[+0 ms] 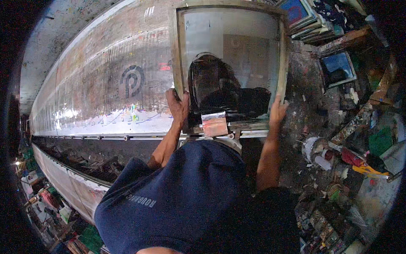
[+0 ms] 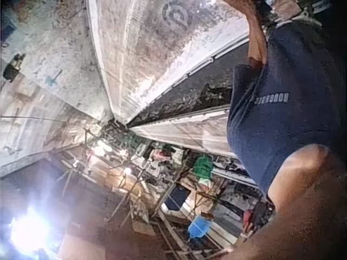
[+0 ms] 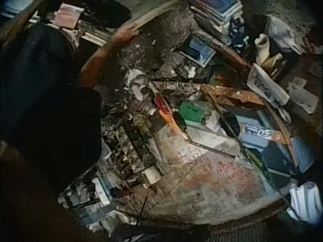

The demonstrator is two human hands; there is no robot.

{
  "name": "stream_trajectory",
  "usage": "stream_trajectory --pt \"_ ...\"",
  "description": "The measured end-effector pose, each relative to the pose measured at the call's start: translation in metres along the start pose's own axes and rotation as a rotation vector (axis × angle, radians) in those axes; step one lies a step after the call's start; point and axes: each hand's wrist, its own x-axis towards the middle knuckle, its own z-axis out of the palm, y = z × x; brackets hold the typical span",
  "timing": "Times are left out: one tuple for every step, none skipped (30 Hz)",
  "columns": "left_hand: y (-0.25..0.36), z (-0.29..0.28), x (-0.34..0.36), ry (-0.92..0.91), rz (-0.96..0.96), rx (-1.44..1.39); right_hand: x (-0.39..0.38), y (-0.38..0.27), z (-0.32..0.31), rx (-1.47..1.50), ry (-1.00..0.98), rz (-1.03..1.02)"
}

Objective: The person performs screen printing by applying ink to a screen and using a squeegee to transfer the design onto clear plastic sheets, which are then placed on a printing table.

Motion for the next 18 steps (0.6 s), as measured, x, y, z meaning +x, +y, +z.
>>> stream_trajectory --pt "0.008 -0.005 0.004 -0.002 0.007 -0.051 0.017 0.008 -0.003 0.135 -0.232 0.138" --pt "0.016 -0.01 0.011 -0.002 0.026 -0.116 0.028 0.009 -0.005 0.265 -0.433 0.321" --pt "0.024 -0.018 0.02 0.027 0.03 -0.024 0.032 0.008 -0.01 0.296 -0.45 0.27" --pt "0.033 -0.023 0.034 0.028 -0.051 -0.15 0.033 0.005 -0.02 0.352 -0.372 0.181" --pt "0.041 -0.034 0.05 0.046 -0.008 -0.141 0.035 -0.004 -0.032 0.429 -0.286 0.088" --pt "0.05 -0.047 0.063 0.022 -0.057 -0.124 0.034 -0.017 -0.044 0.407 -0.3 0.084" --pt "0.062 -0.057 0.074 0.034 -0.085 -0.269 0.031 -0.031 -0.056 0.558 -0.254 0.099" --pt "0.072 -0.075 0.082 0.004 -0.09 -0.3 0.03 -0.047 -0.067 0.712 -0.205 0.111" --pt "0.084 -0.088 0.089 -0.004 -0.092 -0.323 0.028 -0.06 -0.084 0.842 -0.346 0.048" --pt "0.095 -0.1 0.095 -0.002 -0.038 -0.387 0.025 -0.074 -0.096 0.816 -0.33 0.053" --pt "0.105 -0.109 0.099 -0.006 -0.086 -0.361 0.022 -0.086 -0.105 0.837 -0.304 0.028" --pt "0.114 -0.117 0.102 0.023 -0.068 -0.37 0.018 -0.097 -0.113 0.904 -0.288 0.024" --pt "0.12 -0.125 0.105 0.046 -0.03 -0.401 0.013 -0.106 -0.12 0.973 -0.272 0.033" --pt "0.125 -0.132 0.106 0.056 -0.044 -0.384 0.007 -0.113 -0.126 0.943 -0.258 0.016" --pt "0.129 -0.138 0.107 0.06 -0.025 -0.396 0.002 -0.12 -0.131 0.969 -0.221 0.006" --pt "0.131 -0.144 0.108 0.064 -0.008 -0.409 -0.003 -0.124 -0.135 1.018 -0.191 -0.013" --pt "0.132 -0.148 0.107 0.062 -0.026 -0.395 -0.008 -0.128 -0.14 1.07 -0.159 0.01" --pt "0.133 -0.152 0.105 0.061 0.027 -0.401 -0.013 -0.13 -0.144 1.07 -0.157 0.01"
